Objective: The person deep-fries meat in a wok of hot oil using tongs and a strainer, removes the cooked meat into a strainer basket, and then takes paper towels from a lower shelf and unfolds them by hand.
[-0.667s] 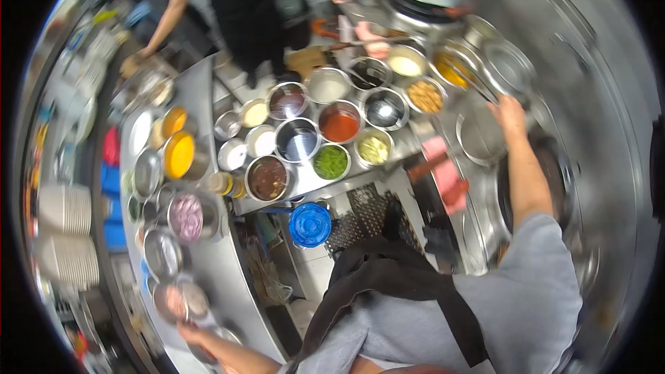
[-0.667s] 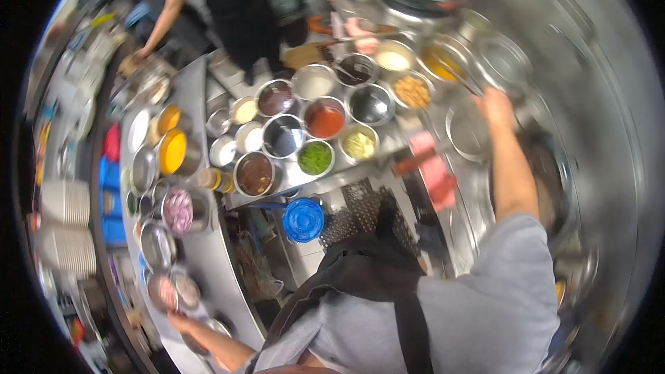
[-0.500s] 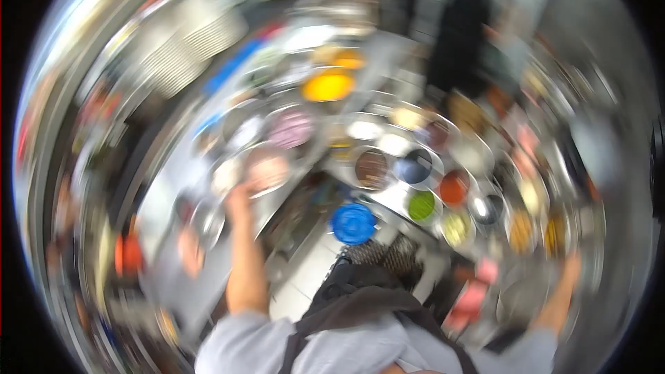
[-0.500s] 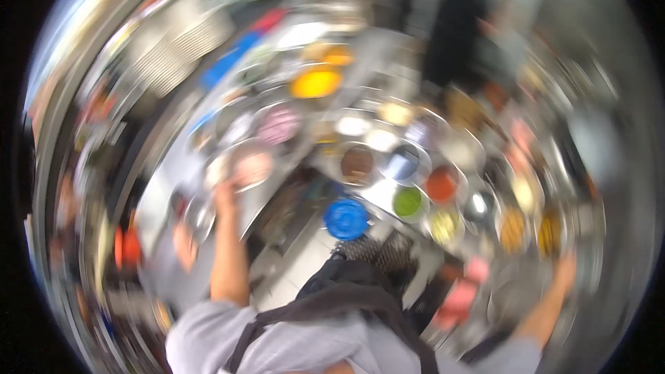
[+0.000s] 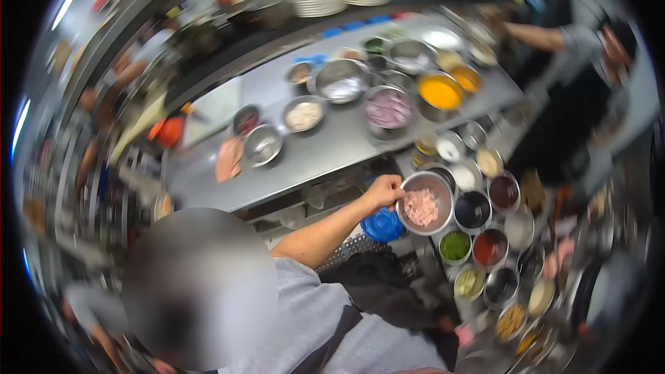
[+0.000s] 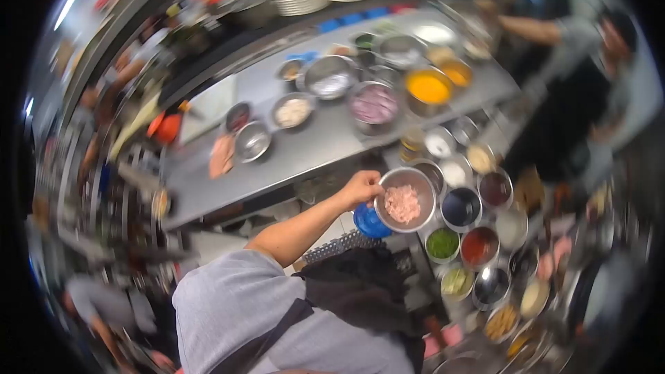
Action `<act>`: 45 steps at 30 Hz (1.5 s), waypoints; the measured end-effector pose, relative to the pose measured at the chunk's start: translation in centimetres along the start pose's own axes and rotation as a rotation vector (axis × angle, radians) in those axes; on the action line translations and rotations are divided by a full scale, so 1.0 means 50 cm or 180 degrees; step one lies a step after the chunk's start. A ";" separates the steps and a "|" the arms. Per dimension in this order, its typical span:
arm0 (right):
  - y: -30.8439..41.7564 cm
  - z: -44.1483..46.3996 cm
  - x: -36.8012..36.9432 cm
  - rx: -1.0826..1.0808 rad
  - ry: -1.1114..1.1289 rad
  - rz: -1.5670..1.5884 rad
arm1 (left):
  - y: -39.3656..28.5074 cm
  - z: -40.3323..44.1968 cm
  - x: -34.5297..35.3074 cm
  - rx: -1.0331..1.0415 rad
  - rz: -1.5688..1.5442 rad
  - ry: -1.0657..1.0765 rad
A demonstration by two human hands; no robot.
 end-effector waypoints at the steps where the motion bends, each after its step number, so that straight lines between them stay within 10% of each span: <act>1: -0.042 -0.050 -0.013 0.0164 -0.0013 -0.0069 | 0.005 0.024 0.042 -0.0057 0.0099 0.0208; 4: -0.171 -0.268 0.005 0.0790 -0.0160 0.0637 | 0.009 0.077 0.161 -0.0167 0.0339 0.0764; 5: -0.118 -0.374 -0.034 -0.0344 -0.1004 -0.0063 | 0.006 0.084 0.210 -0.0185 0.0251 0.1060; 7: -0.160 -0.525 -0.025 0.1722 0.0104 0.0019 | 0.024 0.092 0.307 -0.0133 0.0081 0.1745; 11: -0.098 -0.635 -0.026 0.1993 0.0797 0.0478 | 0.010 0.044 0.539 -0.0046 0.0110 0.2825; 17: 0.022 -0.633 -0.371 0.0919 -0.0075 0.1767 | -0.010 -0.130 0.758 0.0804 0.1118 0.3772; 23: 0.076 -0.644 -0.503 0.0299 0.0701 0.1204 | -0.013 -0.436 0.886 0.1545 0.1620 0.4682; 31: -0.138 -0.688 -0.615 0.0585 0.0524 0.1091 | 0.039 -0.633 0.971 0.1401 0.1664 0.4853; 36: -0.353 -0.694 -0.644 0.2057 0.0703 0.1085 | 0.102 -0.714 1.045 0.0689 0.1255 0.4931; 45: -0.618 -0.633 -0.474 0.2475 0.0641 0.0249 | 0.155 -0.797 1.070 0.0153 0.0925 0.5074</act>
Point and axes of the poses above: each hand's wrist, its own z-axis towards the middle knuckle, its own x-axis out of the palm, y = z × x, the point moved 10 cm from there along z, towards the middle knuckle, and after that the axes turned 6 degrees about z, right-handed, at the moved point
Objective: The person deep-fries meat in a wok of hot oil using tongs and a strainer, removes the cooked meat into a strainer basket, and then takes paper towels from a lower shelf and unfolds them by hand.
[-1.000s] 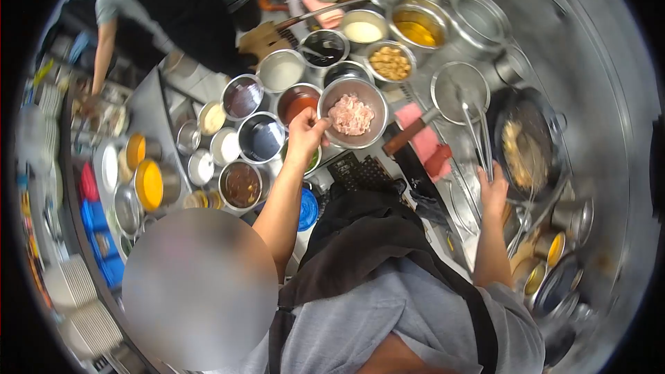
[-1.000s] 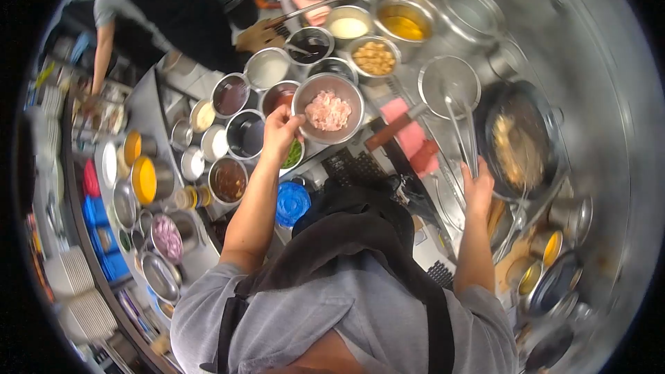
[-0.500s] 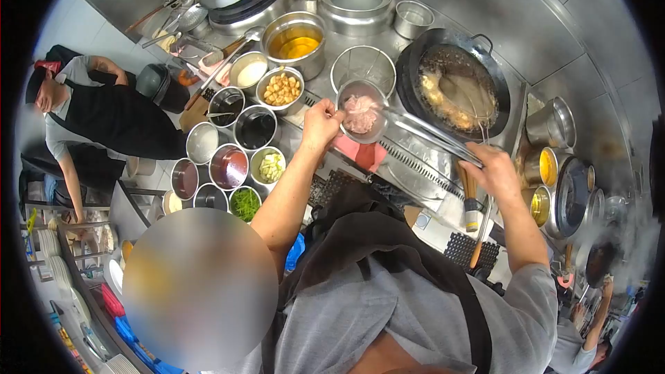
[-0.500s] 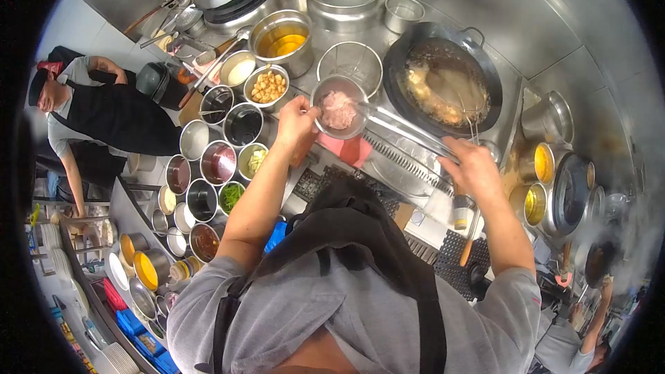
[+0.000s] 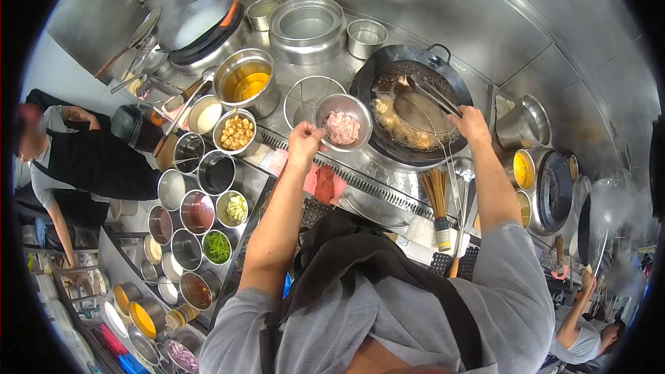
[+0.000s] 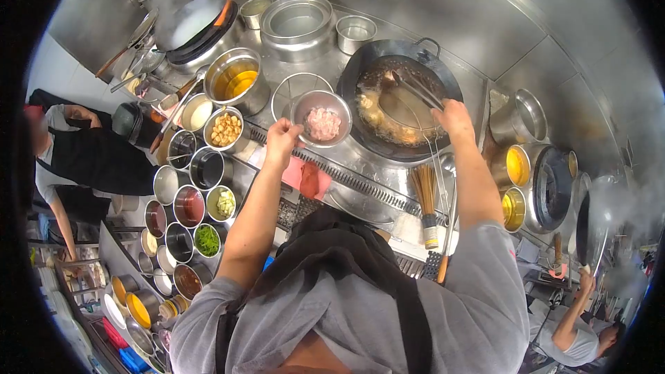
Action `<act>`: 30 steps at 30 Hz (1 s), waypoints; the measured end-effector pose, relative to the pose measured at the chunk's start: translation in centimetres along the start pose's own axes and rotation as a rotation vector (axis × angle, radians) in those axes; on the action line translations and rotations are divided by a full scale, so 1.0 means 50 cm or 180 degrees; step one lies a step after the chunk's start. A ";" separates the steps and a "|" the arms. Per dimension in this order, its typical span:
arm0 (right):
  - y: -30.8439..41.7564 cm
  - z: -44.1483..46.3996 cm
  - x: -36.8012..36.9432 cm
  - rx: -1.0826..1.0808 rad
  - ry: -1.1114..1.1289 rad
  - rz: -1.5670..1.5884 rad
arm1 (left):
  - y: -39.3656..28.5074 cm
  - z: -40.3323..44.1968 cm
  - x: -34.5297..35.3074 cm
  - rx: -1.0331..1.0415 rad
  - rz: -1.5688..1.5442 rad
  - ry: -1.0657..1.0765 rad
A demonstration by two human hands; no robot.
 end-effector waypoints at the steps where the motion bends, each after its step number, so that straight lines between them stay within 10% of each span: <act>1: -0.010 0.006 0.001 0.0150 -0.0104 0.0005 | 0.005 0.000 -0.012 -0.0010 0.0017 -0.0032; 7: 0.028 -0.107 -0.129 -0.0081 -0.0875 0.0608 | -0.013 -0.020 -0.090 0.0124 -0.0007 -0.0255; 17: 0.308 -0.405 -0.096 -0.1557 0.0109 0.0176 | -0.132 -0.052 -0.065 0.0754 0.0671 0.0241; 26: 0.283 -0.386 -0.152 -0.1506 0.0010 0.0511 | -0.087 -0.005 -0.007 0.0425 0.0718 0.0484; 30: 0.212 -0.317 -0.183 -0.0444 -0.0041 0.0859 | -0.063 0.035 0.028 0.0340 0.0594 0.0471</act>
Point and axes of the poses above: each hand's wrist, its own z-axis towards the middle knuckle, its own x-axis out of the palm, y = z × x, the point moved 10 cm from there along z, towards the middle knuckle, and after that the axes turned 6 degrees about z, right-handed, at the moved point
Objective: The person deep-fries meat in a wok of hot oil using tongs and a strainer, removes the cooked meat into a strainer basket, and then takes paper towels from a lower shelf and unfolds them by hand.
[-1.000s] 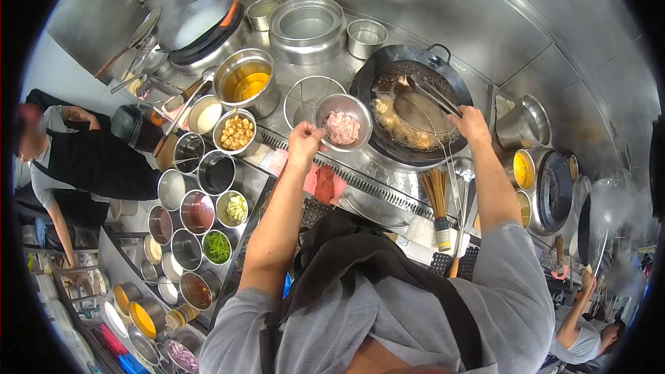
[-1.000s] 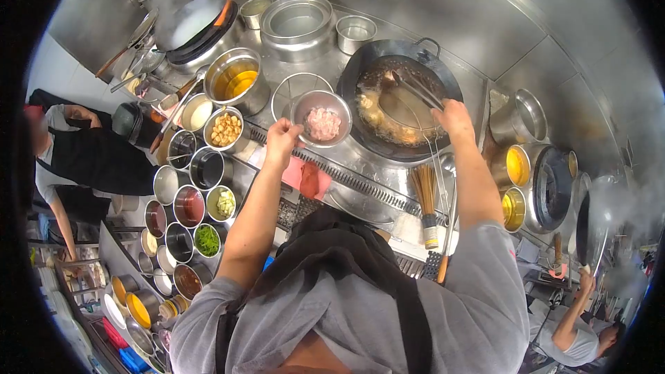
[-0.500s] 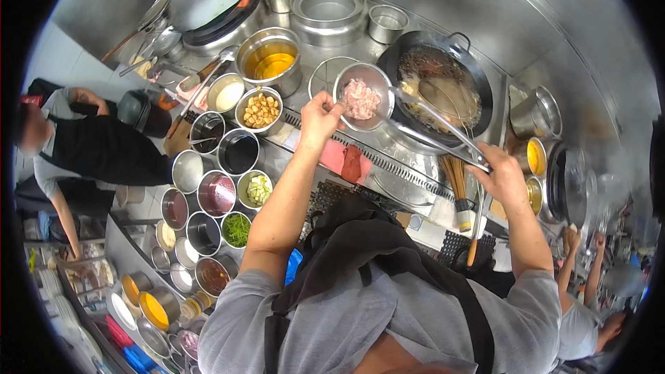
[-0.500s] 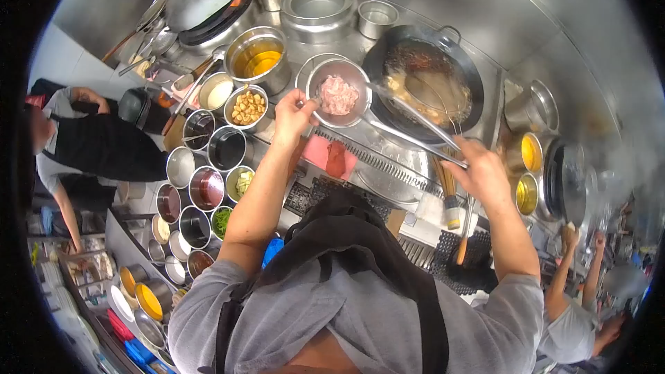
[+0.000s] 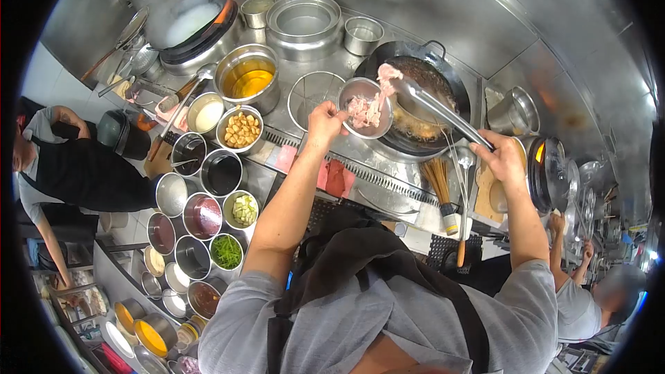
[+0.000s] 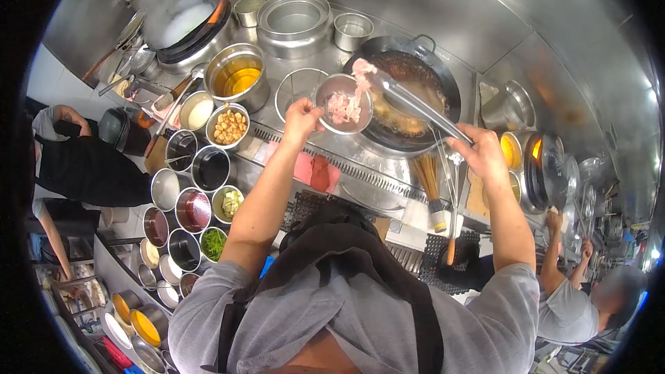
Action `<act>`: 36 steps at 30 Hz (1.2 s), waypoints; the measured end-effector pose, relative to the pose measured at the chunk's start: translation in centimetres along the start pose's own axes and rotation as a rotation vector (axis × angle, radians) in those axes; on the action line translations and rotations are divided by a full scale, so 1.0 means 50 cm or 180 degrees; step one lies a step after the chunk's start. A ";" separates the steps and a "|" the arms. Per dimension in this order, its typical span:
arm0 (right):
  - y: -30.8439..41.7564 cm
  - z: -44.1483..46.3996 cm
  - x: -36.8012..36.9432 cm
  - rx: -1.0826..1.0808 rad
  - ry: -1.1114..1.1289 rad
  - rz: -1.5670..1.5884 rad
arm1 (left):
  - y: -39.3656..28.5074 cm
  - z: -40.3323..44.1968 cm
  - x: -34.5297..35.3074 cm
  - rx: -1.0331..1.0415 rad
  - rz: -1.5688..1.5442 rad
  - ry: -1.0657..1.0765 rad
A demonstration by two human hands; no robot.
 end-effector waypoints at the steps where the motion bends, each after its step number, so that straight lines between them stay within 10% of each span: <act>1: -0.015 0.021 -0.008 0.0196 -0.0049 -0.0044 | 0.007 0.007 0.010 -0.0075 -0.0124 -0.0013; 18: -0.302 0.305 0.012 0.0893 -0.0313 -0.0845 | 0.027 0.044 0.022 -0.0226 -0.1053 -0.0373; 25: -0.057 0.082 -0.007 -0.0707 -0.0036 -0.0295 | -0.032 0.022 -0.032 0.0127 -0.0015 -0.0606; 36: -0.008 0.094 0.076 -0.1291 0.0330 -0.0630 | -0.035 0.049 0.034 0.0096 0.0370 -0.0265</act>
Point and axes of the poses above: each hand's wrist, its own z-axis towards the middle knuckle, its own x-axis out of the palm, y = z × x, the point moved 10 cm from there along z, towards the middle knuckle, and after that the axes turned 6 degrees about z, right-handed, at the moved point
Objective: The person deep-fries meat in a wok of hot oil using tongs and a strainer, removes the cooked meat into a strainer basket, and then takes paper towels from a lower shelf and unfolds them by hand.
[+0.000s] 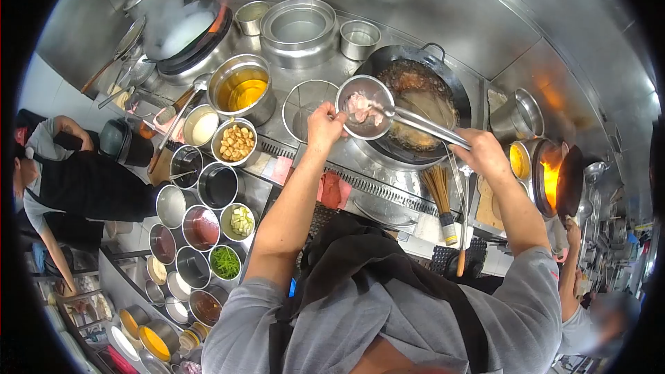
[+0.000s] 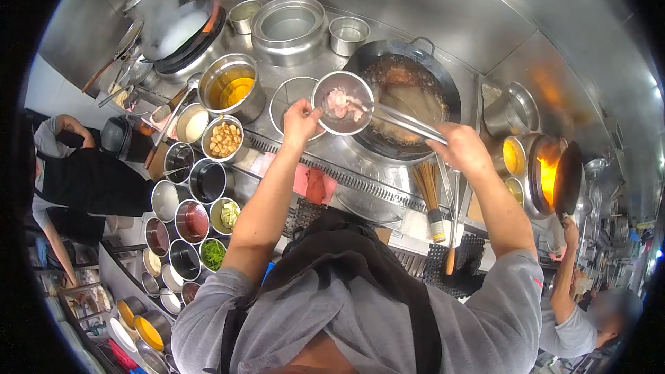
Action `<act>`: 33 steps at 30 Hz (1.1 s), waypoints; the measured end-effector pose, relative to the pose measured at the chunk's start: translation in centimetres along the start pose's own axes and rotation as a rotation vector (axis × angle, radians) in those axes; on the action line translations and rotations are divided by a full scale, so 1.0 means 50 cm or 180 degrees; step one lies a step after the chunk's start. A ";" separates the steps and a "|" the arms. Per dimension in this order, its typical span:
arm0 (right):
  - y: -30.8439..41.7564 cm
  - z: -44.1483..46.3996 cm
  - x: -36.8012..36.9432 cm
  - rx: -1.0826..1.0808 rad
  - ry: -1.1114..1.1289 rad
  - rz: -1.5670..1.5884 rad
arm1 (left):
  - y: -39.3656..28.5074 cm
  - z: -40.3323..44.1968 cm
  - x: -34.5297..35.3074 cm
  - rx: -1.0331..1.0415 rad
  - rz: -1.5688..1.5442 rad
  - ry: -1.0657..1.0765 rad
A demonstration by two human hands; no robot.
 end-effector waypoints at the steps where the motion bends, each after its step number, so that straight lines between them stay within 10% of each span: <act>1: -0.008 0.003 -0.020 0.0154 -0.0208 0.0207 | 0.003 0.007 -0.001 -0.0007 -0.0020 -0.0030; 4: -0.074 0.017 -0.040 0.1261 0.0022 0.0512 | 0.017 0.030 0.000 -0.0025 -0.0187 -0.0089; 20: -0.378 0.183 0.062 0.2130 0.0093 -0.0546 | 0.031 0.127 0.053 -0.0367 -0.1360 -0.0143; 27: -0.180 0.076 -0.086 0.1426 -0.0878 0.0047 | -0.020 0.086 -0.034 -0.0004 -0.0213 -0.0397; 33: -0.026 0.053 0.000 0.0337 0.0070 -0.0446 | -0.096 0.054 -0.004 0.0443 0.0396 -0.0091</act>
Point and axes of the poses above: each hand's wrist, its own z-axis towards the middle knuckle, its own x-axis out of the palm, y = z × x, the point moved 10 cm from there along z, towards the middle knuckle, and after that the axes turned 6 degrees about z, right-handed, at the moved point
